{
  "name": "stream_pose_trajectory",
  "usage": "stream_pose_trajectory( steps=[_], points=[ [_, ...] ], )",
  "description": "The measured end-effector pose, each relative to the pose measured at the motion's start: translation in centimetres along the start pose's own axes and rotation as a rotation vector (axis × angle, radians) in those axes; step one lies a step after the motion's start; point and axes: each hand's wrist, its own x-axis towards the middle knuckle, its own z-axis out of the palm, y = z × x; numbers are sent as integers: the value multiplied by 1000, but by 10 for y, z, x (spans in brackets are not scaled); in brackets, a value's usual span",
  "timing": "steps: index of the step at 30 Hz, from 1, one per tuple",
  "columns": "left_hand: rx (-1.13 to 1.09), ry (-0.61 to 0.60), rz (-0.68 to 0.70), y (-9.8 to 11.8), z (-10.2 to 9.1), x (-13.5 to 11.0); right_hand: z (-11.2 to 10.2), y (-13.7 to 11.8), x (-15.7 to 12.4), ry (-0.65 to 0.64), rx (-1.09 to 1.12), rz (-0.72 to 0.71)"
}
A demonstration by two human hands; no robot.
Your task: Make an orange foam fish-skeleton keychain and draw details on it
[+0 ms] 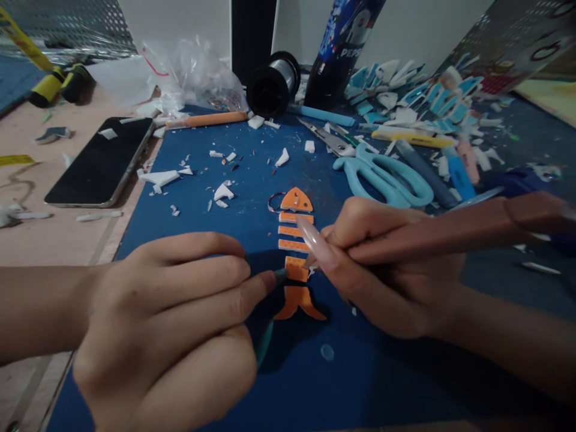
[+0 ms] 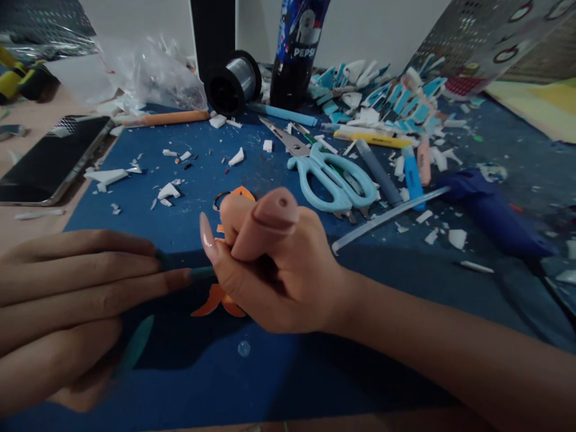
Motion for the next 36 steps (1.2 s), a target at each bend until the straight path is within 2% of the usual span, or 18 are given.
stream_pose_trajectory(
  steps=[2, 4, 7, 9, 12, 16, 21, 24, 28, 33, 36],
  points=[
    [-32, 43, -34, 1, 5, -5, 0, -1, 0, -7, -7, -10],
    [-34, 74, 52, -3, 7, -8, 1, -2, -1, 1, 7, 0],
    [-15, 66, 157, -9, 6, -9, 3, -5, -4, 29, 150, 66],
    [-9, 39, 106, -9, 4, -7, 6, -5, -5, 41, 217, 91],
    [-17, 3, -9, -2, 3, -4, 8, -5, -4, 26, 190, 71],
    [-31, 9, -8, 1, 0, -1, 9, -3, 0, 12, 123, 36],
    [19, -73, 248, -15, -3, 0, 7, -3, 0, 7, 100, 37],
    [30, -46, 328, -22, -1, 0, 6, -5, -1, 55, 116, 35],
    [14, -23, 328, -22, 2, -2, 6, -6, -1, 125, 116, 41],
    [17, 33, 170, -11, 5, -4, 5, -3, 0, 40, 139, 47],
    [16, 51, 133, -6, 6, -6, 3, -2, -1, -5, 64, 27]
  ],
)
